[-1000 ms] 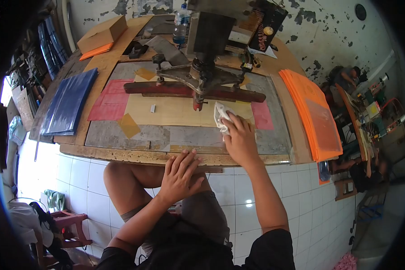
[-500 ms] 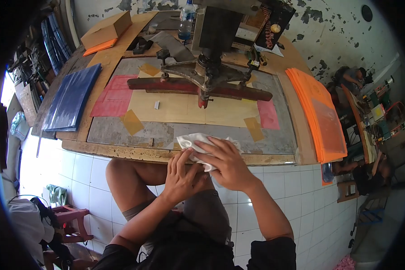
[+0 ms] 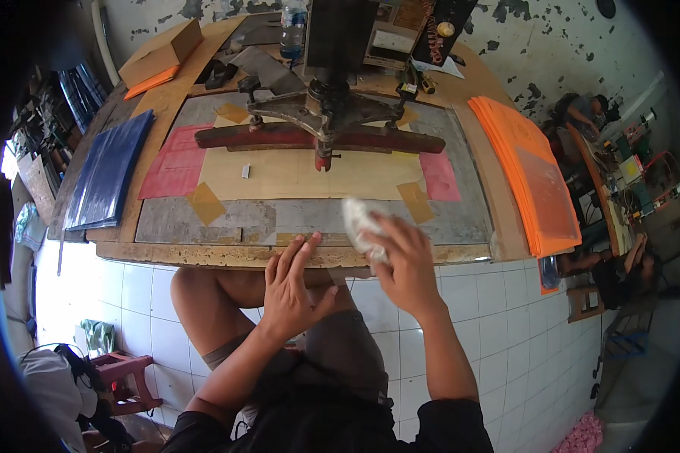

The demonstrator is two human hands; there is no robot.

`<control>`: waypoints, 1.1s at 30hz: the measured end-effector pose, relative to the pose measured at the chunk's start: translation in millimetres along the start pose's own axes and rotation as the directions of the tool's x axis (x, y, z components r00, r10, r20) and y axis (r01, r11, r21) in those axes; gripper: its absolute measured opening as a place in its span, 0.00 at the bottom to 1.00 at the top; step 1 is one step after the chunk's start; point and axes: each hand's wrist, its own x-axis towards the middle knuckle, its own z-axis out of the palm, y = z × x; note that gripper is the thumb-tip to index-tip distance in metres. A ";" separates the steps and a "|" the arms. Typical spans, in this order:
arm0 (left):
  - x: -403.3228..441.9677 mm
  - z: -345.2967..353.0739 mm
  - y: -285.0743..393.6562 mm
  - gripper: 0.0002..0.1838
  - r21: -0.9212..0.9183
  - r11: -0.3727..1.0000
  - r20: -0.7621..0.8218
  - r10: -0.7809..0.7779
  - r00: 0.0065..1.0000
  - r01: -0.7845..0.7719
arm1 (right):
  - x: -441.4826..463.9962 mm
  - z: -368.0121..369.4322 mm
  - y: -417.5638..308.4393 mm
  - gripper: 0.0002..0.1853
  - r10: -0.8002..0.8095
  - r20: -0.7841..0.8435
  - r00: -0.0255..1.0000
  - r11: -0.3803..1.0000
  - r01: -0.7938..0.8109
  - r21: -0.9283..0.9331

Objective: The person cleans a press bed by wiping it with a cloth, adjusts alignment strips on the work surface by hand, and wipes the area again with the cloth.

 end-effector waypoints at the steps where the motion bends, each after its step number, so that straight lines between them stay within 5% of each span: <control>1: 0.5 0.0 1.0 0.54 0.009 1.000 0.015 -0.010 1.000 0.010 | -0.1 3.0 -0.4 0.32 0.017 -0.013 1.000 0.998 -0.018 -0.060; 3: 0.1 -1.7 3.2 0.56 0.030 0.999 0.047 -0.026 0.999 0.024 | 1.3 15.5 -12.5 0.33 0.053 -0.047 0.997 0.983 -0.061 -0.176; 5: -2.4 -4.3 3.9 0.57 0.002 0.998 0.056 -0.055 0.997 0.055 | -4.0 24.7 -38.6 0.35 -0.182 0.045 0.982 0.981 0.185 -0.058; 7: -3.3 -4.3 2.1 0.57 0.018 0.998 0.069 -0.054 0.996 0.053 | -7.9 23.5 -39.8 0.34 -0.235 0.049 0.971 0.972 0.234 0.011; 10: -1.0 -1.7 0.3 0.56 0.094 0.995 0.089 -0.028 0.996 0.019 | 0.2 -2.5 17.0 0.28 -0.078 -0.028 0.997 0.997 0.079 0.021; 14: 2.3 -5.0 3.8 0.50 0.151 0.988 0.134 -0.043 0.990 0.023 | -3.2 -34.8 137.9 0.23 0.340 -0.150 0.928 0.916 -0.363 -0.172; 17: 2.8 -2.0 6.0 0.48 0.168 0.985 0.132 -0.051 0.990 0.029 | 3.1 -24.9 146.1 0.24 0.336 -0.212 0.918 0.837 -0.394 -0.379; 18: 2.7 -0.9 5.9 0.48 0.175 0.984 0.129 -0.056 0.990 0.033 | 3.7 -11.7 127.1 0.26 0.210 -0.221 0.952 0.884 -0.282 -0.374; 21: 2.1 0.3 6.4 0.48 0.165 0.985 0.115 -0.061 0.992 0.041 | 6.9 -1.2 39.9 0.34 -0.071 0.016 0.997 0.990 0.072 -0.124; 23: 3.7 -0.6 6.2 0.47 0.170 0.985 0.124 -0.063 0.990 0.041 | 8.4 -8.8 25.1 0.31 -0.159 0.115 0.981 0.987 0.156 0.034; 26: 2.9 -2.3 5.7 0.45 0.189 0.982 0.145 -0.053 0.988 0.025 | 22.6 -23.1 84.2 0.23 0.202 0.071 0.977 0.930 -0.214 0.299; 28: 1.7 -2.2 5.6 0.43 0.197 0.980 0.146 -0.043 0.988 0.014 | 18.7 -26.0 141.0 0.20 0.278 -0.159 0.947 0.940 -0.302 -0.157; 31: 1.9 -0.9 4.4 0.42 0.201 0.979 0.132 -0.042 0.990 0.014 | 20.3 -22.7 129.0 0.20 0.266 -0.207 0.941 0.863 -0.329 -0.384; 33: 1.4 0.0 5.6 0.42 0.204 0.979 0.134 -0.054 0.990 0.026 | 12.3 -16.2 71.7 0.22 0.170 -0.079 0.982 0.966 -0.182 -0.184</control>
